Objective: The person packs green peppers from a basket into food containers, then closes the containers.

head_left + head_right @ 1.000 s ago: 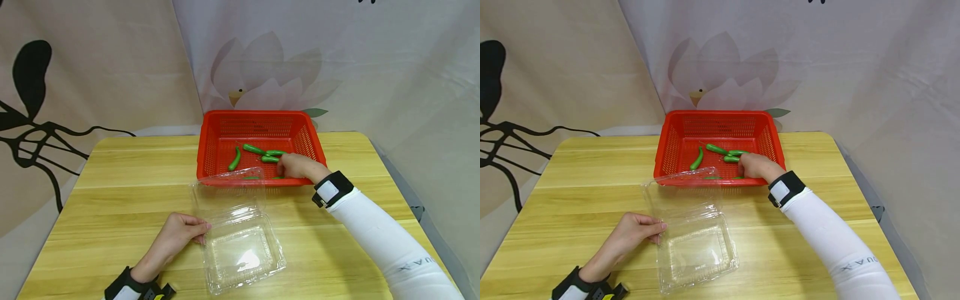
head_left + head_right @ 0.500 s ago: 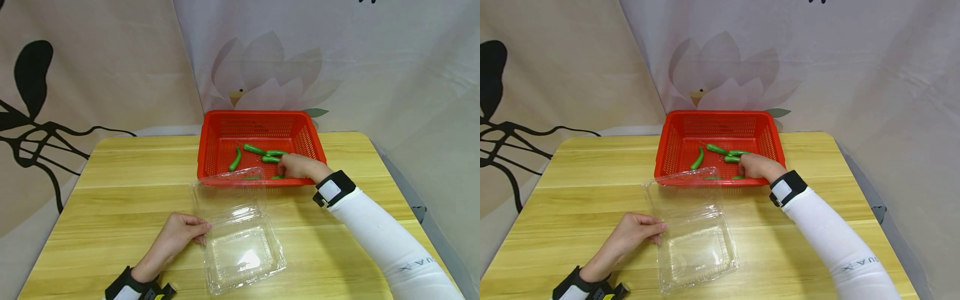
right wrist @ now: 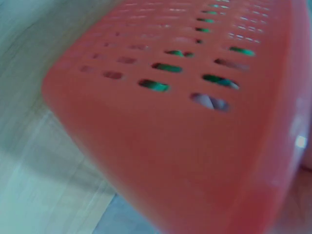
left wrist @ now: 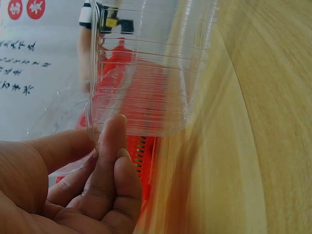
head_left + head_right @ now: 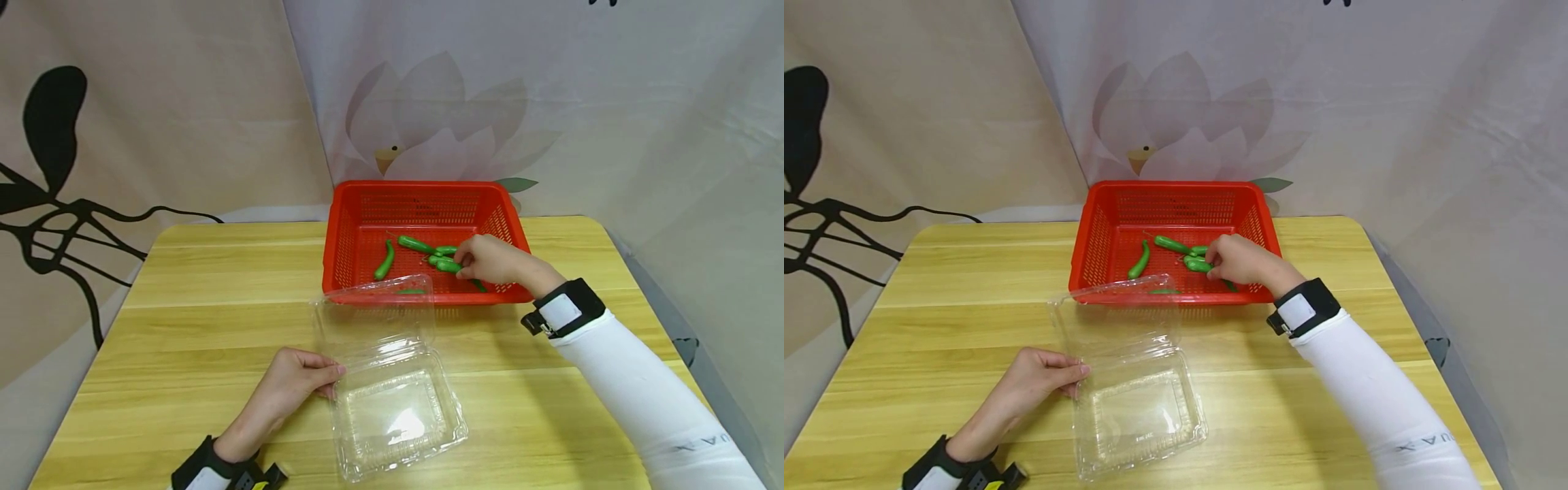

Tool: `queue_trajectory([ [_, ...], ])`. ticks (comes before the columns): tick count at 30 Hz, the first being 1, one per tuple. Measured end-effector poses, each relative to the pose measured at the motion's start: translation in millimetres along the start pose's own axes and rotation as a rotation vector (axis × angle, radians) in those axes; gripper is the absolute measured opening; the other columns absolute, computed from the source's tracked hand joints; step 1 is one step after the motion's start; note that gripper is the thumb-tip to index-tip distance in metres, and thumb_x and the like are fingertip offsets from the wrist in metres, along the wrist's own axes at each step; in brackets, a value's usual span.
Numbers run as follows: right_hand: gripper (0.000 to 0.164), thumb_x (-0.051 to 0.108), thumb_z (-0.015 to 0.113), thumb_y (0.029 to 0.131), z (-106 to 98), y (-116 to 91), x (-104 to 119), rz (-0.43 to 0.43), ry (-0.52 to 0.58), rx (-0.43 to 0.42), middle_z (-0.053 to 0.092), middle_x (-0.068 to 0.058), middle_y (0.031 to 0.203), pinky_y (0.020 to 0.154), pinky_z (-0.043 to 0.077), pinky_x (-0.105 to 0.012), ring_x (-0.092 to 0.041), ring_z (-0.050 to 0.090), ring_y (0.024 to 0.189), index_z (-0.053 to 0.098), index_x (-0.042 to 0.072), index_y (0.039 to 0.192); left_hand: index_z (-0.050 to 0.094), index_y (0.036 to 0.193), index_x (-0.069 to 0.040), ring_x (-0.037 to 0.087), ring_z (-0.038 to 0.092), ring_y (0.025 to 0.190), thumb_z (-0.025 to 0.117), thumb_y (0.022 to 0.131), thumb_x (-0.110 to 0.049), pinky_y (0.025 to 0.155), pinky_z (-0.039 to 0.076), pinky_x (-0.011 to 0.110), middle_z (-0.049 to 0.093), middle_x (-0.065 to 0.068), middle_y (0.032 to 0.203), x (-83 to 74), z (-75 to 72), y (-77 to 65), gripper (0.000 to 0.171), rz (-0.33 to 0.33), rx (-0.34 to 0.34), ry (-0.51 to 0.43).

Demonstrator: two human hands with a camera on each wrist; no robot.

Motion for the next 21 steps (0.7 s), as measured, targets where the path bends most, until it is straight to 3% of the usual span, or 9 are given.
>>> queue_trajectory([
  [9, 0.02, 0.014, 0.076, 0.097, -18, -15, 7, 0.002, 0.048, -0.157, 0.071, -0.005, 0.095, 0.082, 0.054, -0.04, -0.021, 0.064, 0.087, 0.074, 0.003, 0.114, 0.078, 0.099, 0.01, 0.019, 0.07, 0.063, 0.08, 0.093, -0.009, 0.065, 0.06, 0.032, 0.076, 0.015, 0.082, 2.6, 0.3, 0.4, 0.02, -0.001, 0.003, -0.008],
  [16, 0.025, 0.019, 0.075, 0.098, -26, -29, 16, 0.007, 0.07, -0.226, 0.072, -0.005, 0.101, 0.084, 0.053, -0.041, -0.023, 0.064, 0.093, 0.072, 0.006, 0.119, 0.078, 0.096, 0.01, 0.019, 0.07, 0.063, 0.08, 0.092, -0.009, 0.066, 0.06, 0.031, 0.074, 0.015, 0.077, 1.0, -0.1, -0.7, 0.02, 0.0, 0.002, -0.01],
  [21, 0.024, 0.02, 0.075, 0.098, -29, -38, 26, -0.019, 0.081, -0.266, 0.071, -0.003, 0.098, 0.076, 0.052, -0.039, -0.021, 0.063, 0.09, 0.073, 0.007, 0.118, 0.077, 0.096, 0.011, 0.019, 0.069, 0.063, 0.08, 0.092, -0.008, 0.066, 0.06, 0.031, 0.073, 0.014, 0.074, 0.0, -0.2, -0.9, 0.02, 0.006, 0.005, -0.019],
])
Point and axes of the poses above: each hand's wrist, its own y-axis towards the middle knuckle, its own z-axis out of the palm, x = y × z, the point moved 5 cm from there along y, towards the middle knuckle
